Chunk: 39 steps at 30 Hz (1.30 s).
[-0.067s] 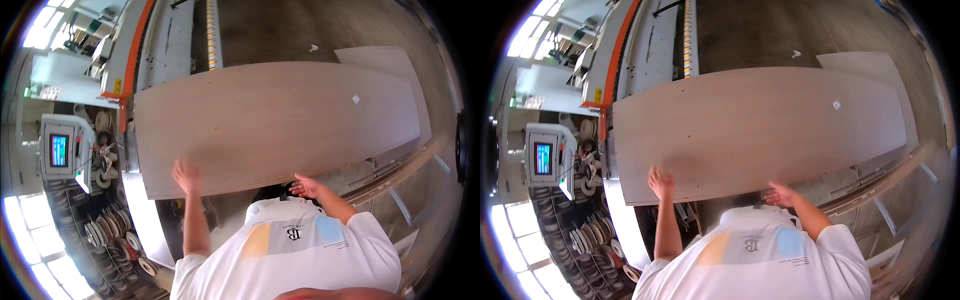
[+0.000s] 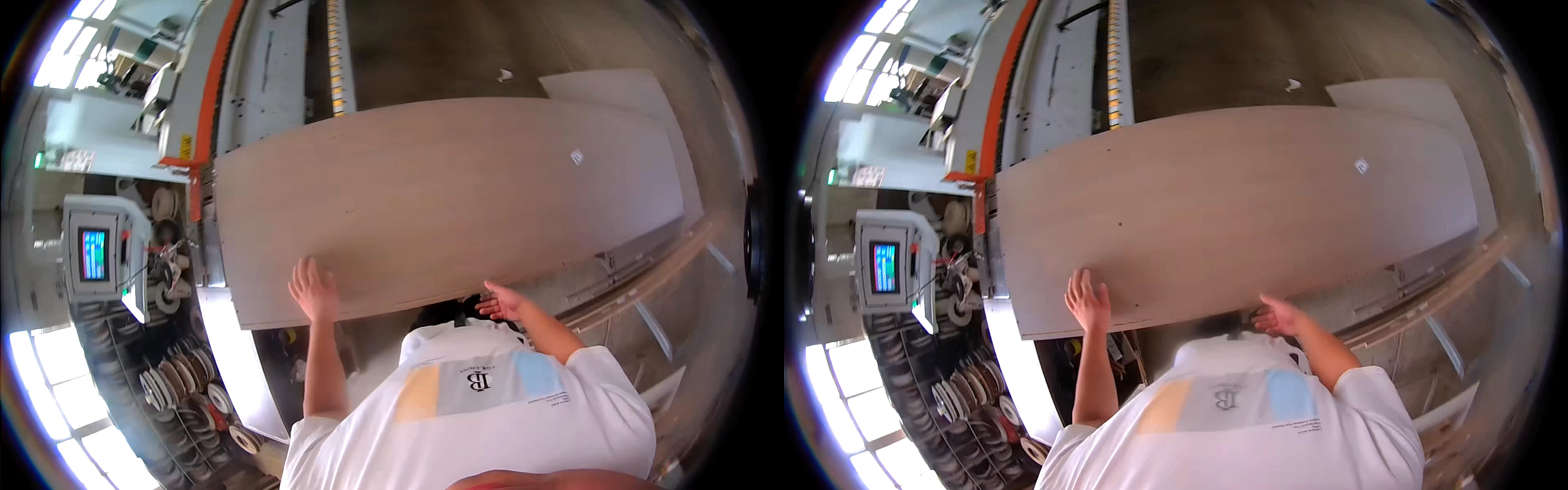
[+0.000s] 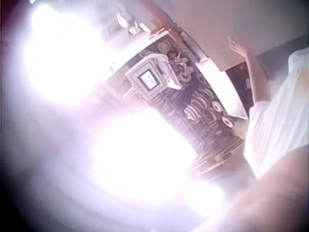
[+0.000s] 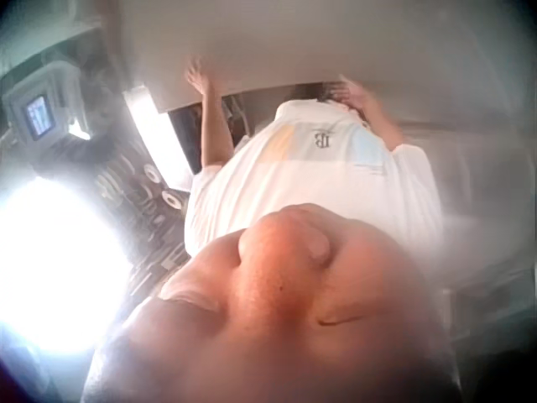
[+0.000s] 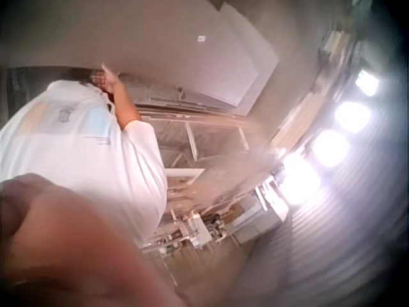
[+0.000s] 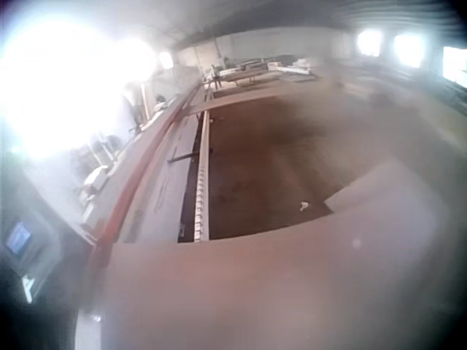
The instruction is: The person repeatedly picks up large rectangular wood panels from a stack on the floor and places them onto a conveyor belt of a processing machine. The person handles the panels one at a time, feeding them into the machine and then retrieving them to place them back on the stack. The task involves repetitive lifting and placement of the panels in a workshop environment.
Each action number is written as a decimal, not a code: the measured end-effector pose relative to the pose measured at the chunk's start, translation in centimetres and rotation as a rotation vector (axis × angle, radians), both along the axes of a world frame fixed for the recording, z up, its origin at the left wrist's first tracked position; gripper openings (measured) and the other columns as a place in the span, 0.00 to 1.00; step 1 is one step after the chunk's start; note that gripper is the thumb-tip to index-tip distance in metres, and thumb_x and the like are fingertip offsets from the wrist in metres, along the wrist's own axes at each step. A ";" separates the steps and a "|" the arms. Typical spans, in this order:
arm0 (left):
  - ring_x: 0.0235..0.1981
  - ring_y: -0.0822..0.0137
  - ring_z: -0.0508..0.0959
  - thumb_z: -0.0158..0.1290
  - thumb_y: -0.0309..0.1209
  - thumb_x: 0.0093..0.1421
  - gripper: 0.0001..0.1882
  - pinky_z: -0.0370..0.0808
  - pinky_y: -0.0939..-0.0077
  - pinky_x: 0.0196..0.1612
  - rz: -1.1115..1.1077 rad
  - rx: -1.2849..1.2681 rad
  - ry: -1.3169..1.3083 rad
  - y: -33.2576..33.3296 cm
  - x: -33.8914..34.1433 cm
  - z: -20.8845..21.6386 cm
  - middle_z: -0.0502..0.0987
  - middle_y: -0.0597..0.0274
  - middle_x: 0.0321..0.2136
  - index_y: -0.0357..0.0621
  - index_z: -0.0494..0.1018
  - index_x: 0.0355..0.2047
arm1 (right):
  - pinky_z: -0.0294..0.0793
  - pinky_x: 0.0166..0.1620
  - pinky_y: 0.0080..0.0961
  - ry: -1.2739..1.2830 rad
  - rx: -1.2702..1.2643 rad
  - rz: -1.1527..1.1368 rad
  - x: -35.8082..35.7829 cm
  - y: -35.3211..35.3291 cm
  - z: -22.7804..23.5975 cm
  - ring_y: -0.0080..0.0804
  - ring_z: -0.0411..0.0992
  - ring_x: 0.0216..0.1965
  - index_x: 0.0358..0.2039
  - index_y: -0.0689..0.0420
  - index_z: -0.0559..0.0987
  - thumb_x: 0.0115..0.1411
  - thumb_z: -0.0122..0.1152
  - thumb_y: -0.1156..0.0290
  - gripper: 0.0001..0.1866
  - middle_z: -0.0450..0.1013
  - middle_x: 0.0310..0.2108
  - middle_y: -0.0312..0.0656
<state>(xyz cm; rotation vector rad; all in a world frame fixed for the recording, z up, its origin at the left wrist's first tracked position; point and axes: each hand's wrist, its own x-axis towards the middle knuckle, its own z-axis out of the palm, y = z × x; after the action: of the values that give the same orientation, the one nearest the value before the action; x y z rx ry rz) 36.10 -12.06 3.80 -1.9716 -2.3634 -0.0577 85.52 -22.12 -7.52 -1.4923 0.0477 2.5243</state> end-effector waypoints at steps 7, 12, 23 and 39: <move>0.71 0.54 0.56 0.49 0.44 0.66 0.26 0.48 0.45 0.70 -0.057 0.079 0.084 -1.1 3.3 0.6 0.61 0.59 0.68 0.53 0.66 0.63 | 0.78 0.48 0.39 -0.419 0.030 -0.320 10.0 -7.1 -3.8 0.43 0.75 0.53 0.65 0.64 0.61 0.58 0.62 0.37 0.49 0.69 0.59 0.55; 0.71 0.54 0.56 0.47 0.43 0.68 0.26 0.49 0.45 0.70 -0.070 0.070 0.113 -1.1 3.9 0.4 0.61 0.59 0.68 0.52 0.66 0.64 | 0.71 0.55 0.43 -0.558 0.037 -0.375 15.0 -10.4 -5.7 0.41 0.71 0.58 0.65 0.62 0.64 0.60 0.60 0.39 0.45 0.70 0.60 0.52; 0.72 0.54 0.53 0.45 0.42 0.69 0.28 0.51 0.52 0.71 0.172 -0.023 0.201 -0.8 8.4 -1.6 0.56 0.55 0.70 0.48 0.60 0.67 | 0.65 0.61 0.51 -0.798 0.082 -0.556 35.7 -5.3 -9.7 0.44 0.65 0.63 0.65 0.55 0.66 0.62 0.58 0.43 0.38 0.67 0.63 0.49; 0.74 0.43 0.37 0.56 0.63 0.57 0.61 0.47 0.52 0.73 0.549 -0.478 0.087 0.8 27.1 -3.8 0.37 0.33 0.72 0.30 0.38 0.71 | 0.71 0.55 0.43 -0.576 -0.237 -1.190 58.0 1.6 -18.0 0.38 0.67 0.60 0.63 0.50 0.67 0.68 0.40 0.39 0.34 0.68 0.61 0.37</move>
<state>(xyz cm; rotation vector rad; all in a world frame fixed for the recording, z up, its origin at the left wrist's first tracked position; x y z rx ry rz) 63.20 -11.25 0.04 -1.3269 -2.9573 0.6548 143.54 -20.56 -25.52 -1.5159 0.8644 1.1497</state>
